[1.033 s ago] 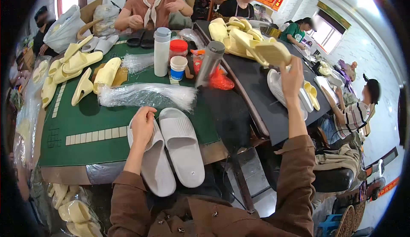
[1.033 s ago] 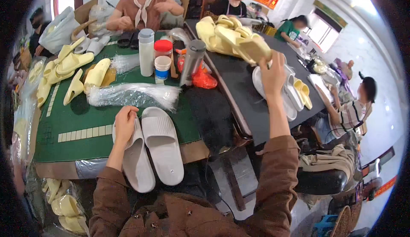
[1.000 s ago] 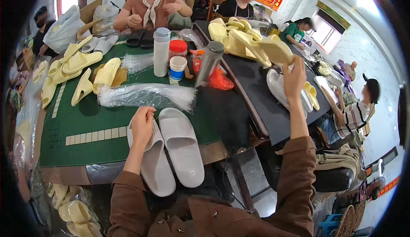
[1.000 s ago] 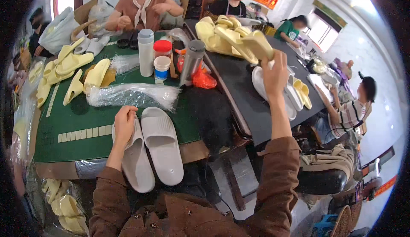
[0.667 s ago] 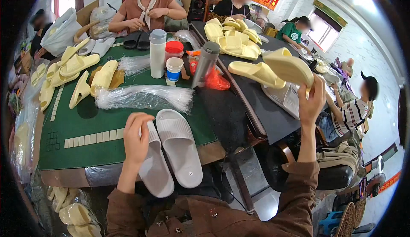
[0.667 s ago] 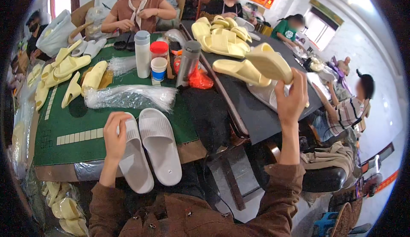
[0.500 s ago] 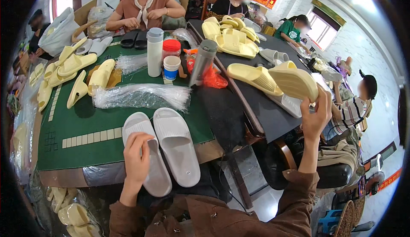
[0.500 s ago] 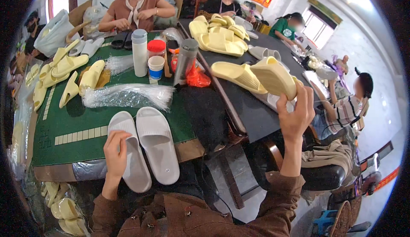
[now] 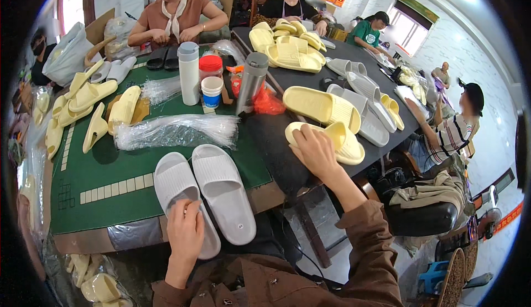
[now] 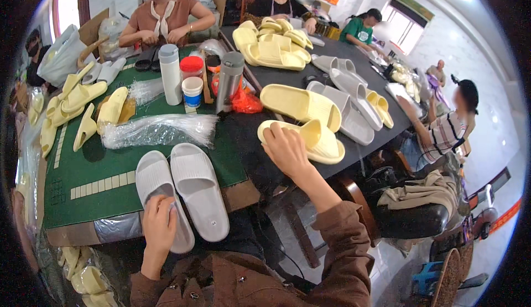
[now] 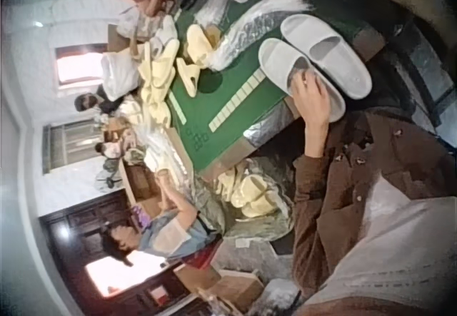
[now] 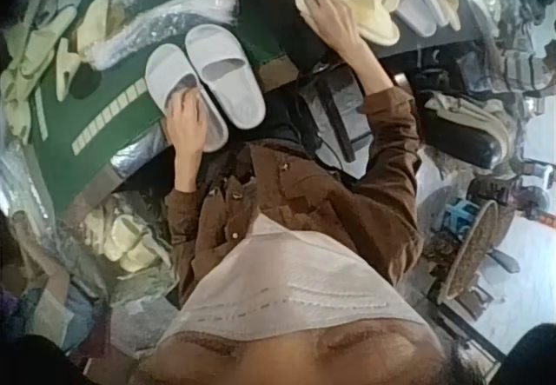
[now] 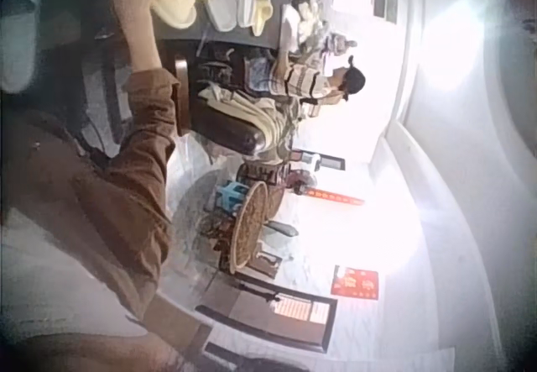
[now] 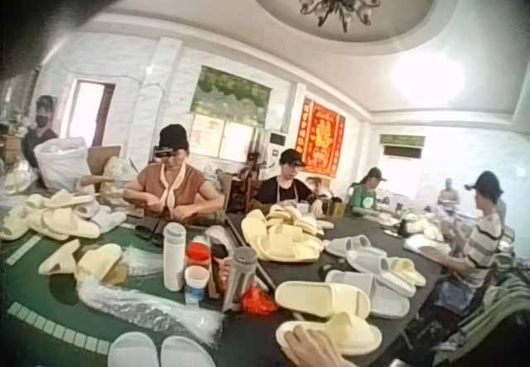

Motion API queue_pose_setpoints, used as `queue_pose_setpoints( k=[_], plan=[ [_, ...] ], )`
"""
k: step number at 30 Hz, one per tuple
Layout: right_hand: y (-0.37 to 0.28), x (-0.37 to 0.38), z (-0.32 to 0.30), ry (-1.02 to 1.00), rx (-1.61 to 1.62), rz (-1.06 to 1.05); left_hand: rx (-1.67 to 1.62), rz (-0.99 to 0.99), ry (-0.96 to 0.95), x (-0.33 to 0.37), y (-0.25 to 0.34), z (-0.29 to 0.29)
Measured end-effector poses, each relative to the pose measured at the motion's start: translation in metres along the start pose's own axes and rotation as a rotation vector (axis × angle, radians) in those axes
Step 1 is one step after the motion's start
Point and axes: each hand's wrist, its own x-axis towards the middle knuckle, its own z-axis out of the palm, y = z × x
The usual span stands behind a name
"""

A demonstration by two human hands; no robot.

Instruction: The person assembles pairs of plastic slippers by hand at a workbench. They pick up individual slipper halves, align them, and press them together to form complete pairs. The person handles yellow, white, and black slippers, placing the finished pairs on the table.

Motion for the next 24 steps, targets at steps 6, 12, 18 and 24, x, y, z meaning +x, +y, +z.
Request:
queue_pose_setpoints(
  k=[6,12,18,24],
  plan=[
    [0.023,-0.014,0.011,-0.007,0.242,0.106,0.145,-0.076,-0.132,-0.018,-0.004,0.007],
    [0.048,-0.029,-0.03,0.066,0.243,0.299,0.087,-0.12,-0.115,-0.02,0.008,0.014],
    [0.083,-0.036,-0.04,-0.201,-0.014,0.304,0.274,-0.041,-0.155,-0.004,0.01,0.04],
    [0.088,-0.01,-0.021,-0.379,-0.195,0.391,0.302,-0.083,-0.07,-0.008,-0.023,0.031]
  ],
)
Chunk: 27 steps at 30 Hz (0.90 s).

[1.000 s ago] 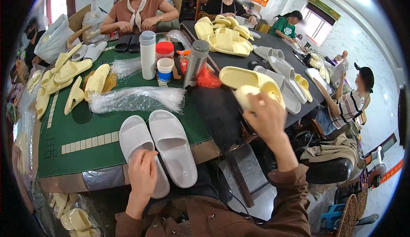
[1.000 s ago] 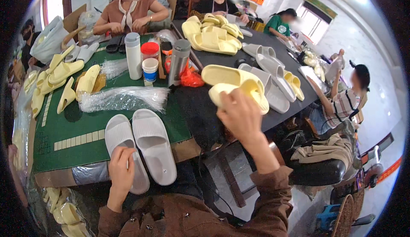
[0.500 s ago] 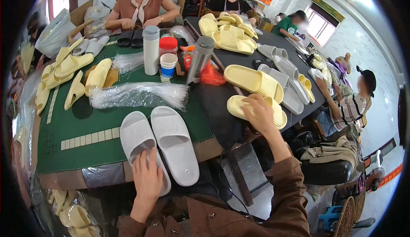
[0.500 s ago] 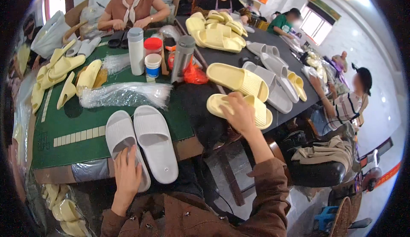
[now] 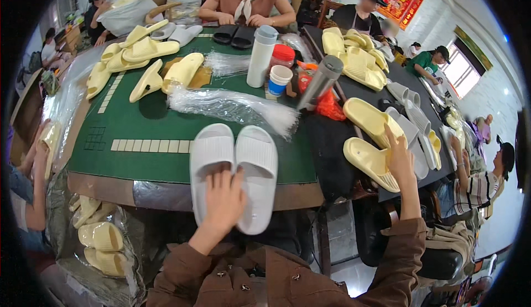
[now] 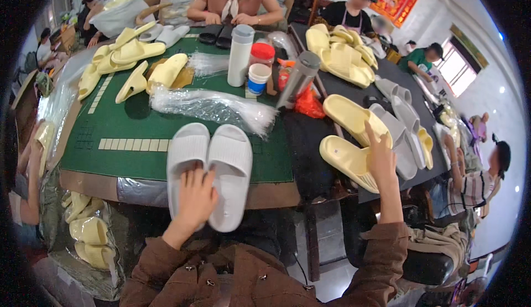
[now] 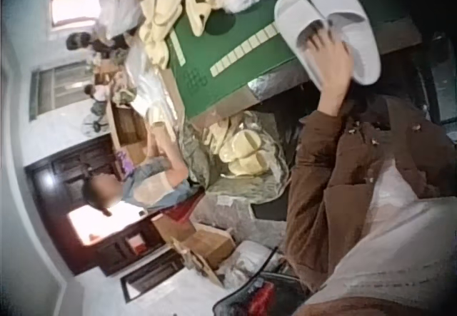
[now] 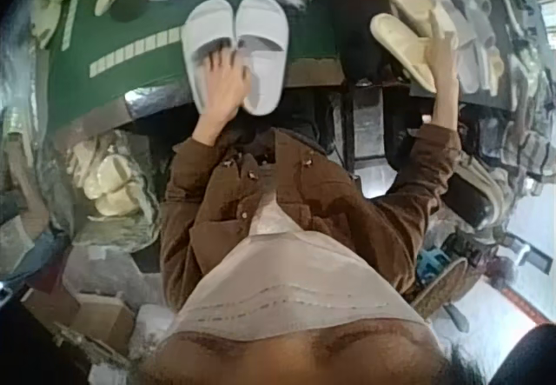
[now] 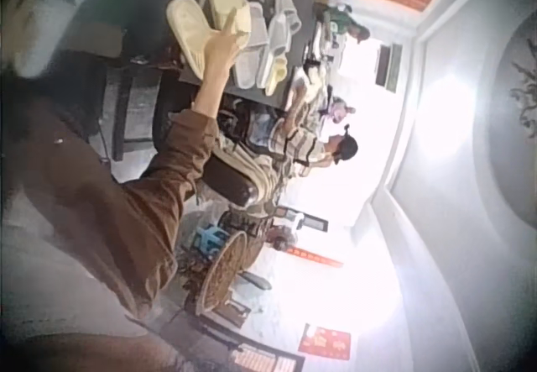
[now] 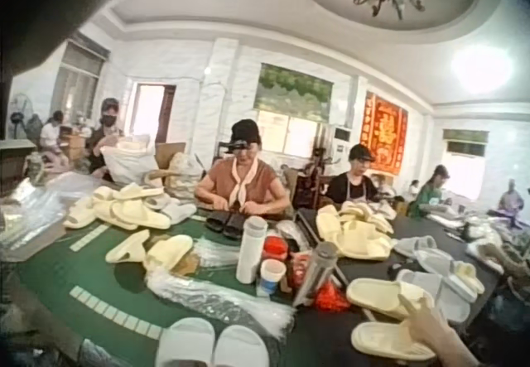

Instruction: The person assembles pairs of plastic slippers by hand at a workbench. They pick up individual slipper halves, align them, and press them together to form complete pairs. The person handles yellow, white, and black slippers, placing the finished pairs on the table.

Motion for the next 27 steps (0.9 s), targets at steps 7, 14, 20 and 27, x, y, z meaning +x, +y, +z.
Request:
queue_pose_setpoints(
  k=[7,14,20,27],
  plan=[
    [0.004,0.019,0.007,-0.042,-0.324,-0.06,0.273,-0.344,0.053,-0.011,-0.159,-0.033],
    [0.002,0.022,0.022,0.047,-0.394,-0.104,0.528,-0.762,0.006,-0.025,-0.352,-0.087],
    [0.008,0.01,0.013,0.09,-0.285,-0.181,0.572,-0.868,-0.005,-0.028,-0.357,-0.09],
    [-0.077,-0.014,-0.05,0.282,-0.108,-0.443,0.502,-0.578,0.2,-0.008,-0.252,-0.112]
  ],
)
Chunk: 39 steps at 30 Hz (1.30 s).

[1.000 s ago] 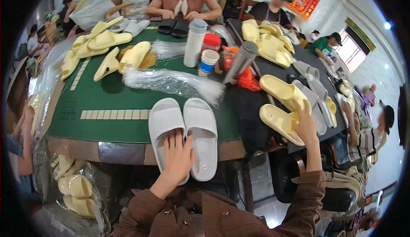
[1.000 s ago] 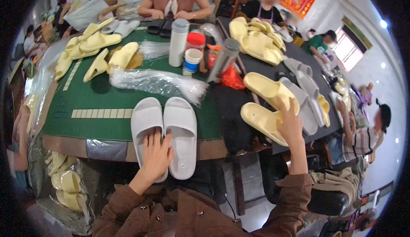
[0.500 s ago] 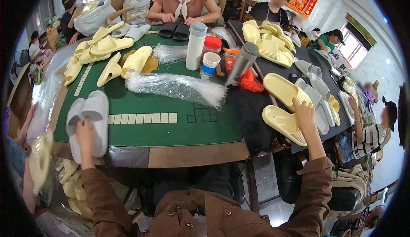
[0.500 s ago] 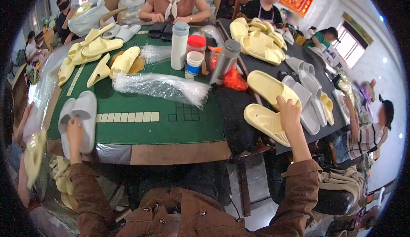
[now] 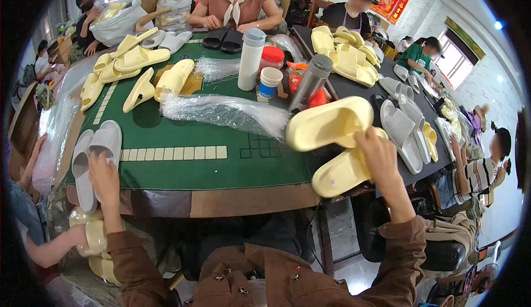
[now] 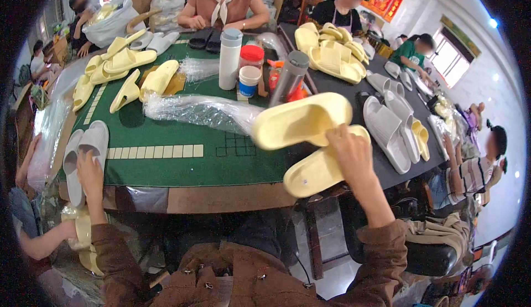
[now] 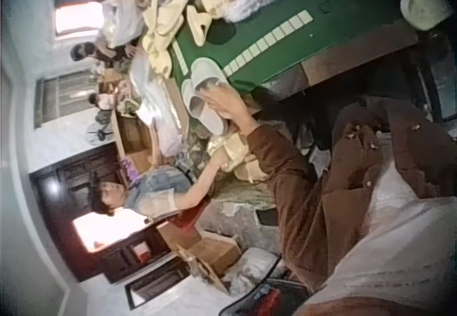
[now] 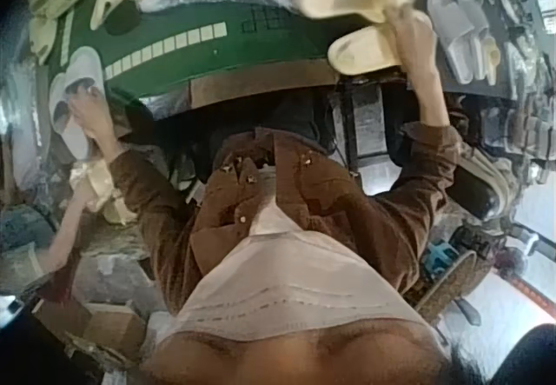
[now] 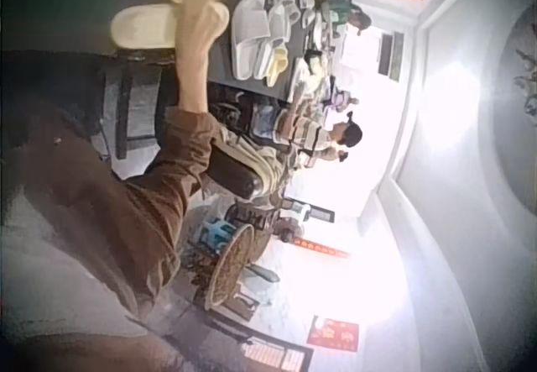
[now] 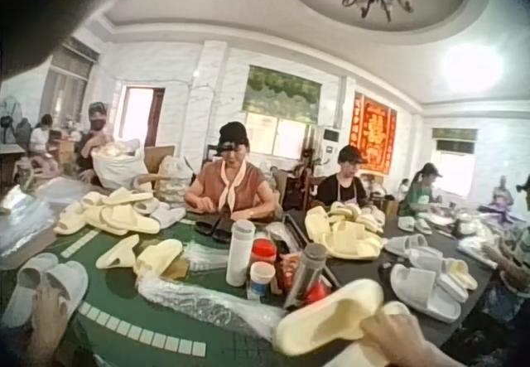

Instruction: The person assembles pairs of plastic slippers by hand at a workbench. They pick up individual slipper halves, align them, and press them together to form complete pairs. The person handles yellow, white, and black slippers, placing the finished pairs on the table.

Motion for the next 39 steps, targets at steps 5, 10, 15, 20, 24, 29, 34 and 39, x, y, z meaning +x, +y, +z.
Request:
queue_pose_setpoints(
  k=[5,10,15,20,24,29,34,39],
  plan=[
    [-0.077,0.034,-0.004,0.309,0.146,-0.295,-0.444,0.257,0.052,-0.022,0.089,-0.034],
    [-0.147,0.06,0.027,0.257,0.4,-0.413,-0.749,0.37,-0.058,-0.048,0.154,-0.057],
    [-0.169,0.064,0.025,-0.076,0.769,-0.418,-0.832,0.436,-0.122,-0.066,0.176,-0.055],
    [-0.151,0.058,0.018,-0.285,1.231,-0.381,-0.622,0.536,-0.114,-0.082,0.2,-0.024],
    [-0.143,0.046,-0.005,-0.395,1.418,-0.43,-0.573,0.528,-0.165,-0.111,0.224,-0.009],
    [-0.144,0.027,0.0,-0.19,1.229,-0.535,-0.518,0.576,-0.166,-0.121,0.246,-0.015],
    [-0.142,0.014,0.002,-0.168,1.065,-0.488,-0.597,0.644,-0.192,-0.112,0.28,-0.031],
    [-0.13,0.005,0.006,-0.033,1.076,-0.306,-0.657,0.567,-0.039,-0.111,0.305,-0.009]
  ],
)
